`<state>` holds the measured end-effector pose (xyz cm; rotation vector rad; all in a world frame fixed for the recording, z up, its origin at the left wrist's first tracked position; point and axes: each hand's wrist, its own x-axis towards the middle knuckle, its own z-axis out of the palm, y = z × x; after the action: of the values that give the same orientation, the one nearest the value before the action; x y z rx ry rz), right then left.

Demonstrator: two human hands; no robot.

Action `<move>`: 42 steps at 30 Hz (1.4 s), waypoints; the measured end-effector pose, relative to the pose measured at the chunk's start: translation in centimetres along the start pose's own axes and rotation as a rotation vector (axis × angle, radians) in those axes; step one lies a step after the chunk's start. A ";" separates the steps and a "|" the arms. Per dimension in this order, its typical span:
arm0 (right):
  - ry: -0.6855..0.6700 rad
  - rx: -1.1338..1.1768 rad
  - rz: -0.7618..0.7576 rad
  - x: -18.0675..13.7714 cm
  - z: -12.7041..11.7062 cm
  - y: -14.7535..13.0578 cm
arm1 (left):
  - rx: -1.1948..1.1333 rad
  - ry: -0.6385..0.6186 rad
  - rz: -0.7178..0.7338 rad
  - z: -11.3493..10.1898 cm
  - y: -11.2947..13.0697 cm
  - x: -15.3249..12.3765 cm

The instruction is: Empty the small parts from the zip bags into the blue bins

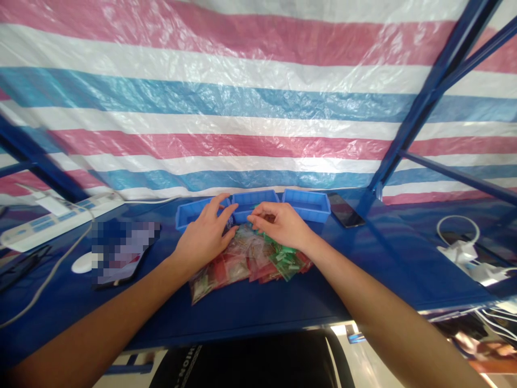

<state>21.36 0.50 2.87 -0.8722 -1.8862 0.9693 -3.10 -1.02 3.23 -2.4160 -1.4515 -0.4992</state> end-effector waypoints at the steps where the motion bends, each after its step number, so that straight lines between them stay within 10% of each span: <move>1: 0.001 -0.003 -0.002 0.0 0.0 0.0 | -0.036 0.022 0.017 0.3 -0.2 0.0; 19: 0.008 -0.105 -0.141 -0.1 0.2 -0.5 | -0.541 0.475 0.417 -0.5 0.1 -0.6; 32: -0.025 0.381 0.028 0.4 0.8 0.3 | -0.618 0.386 0.551 -0.1 0.3 -0.4; 42: 0.012 0.163 0.009 0.3 0.6 -0.2 | -0.630 0.413 0.407 0.2 0.0 -0.3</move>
<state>20.63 0.51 2.93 -0.7882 -1.7668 1.1037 -3.20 -1.23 2.94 -2.7147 -0.6615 -1.4099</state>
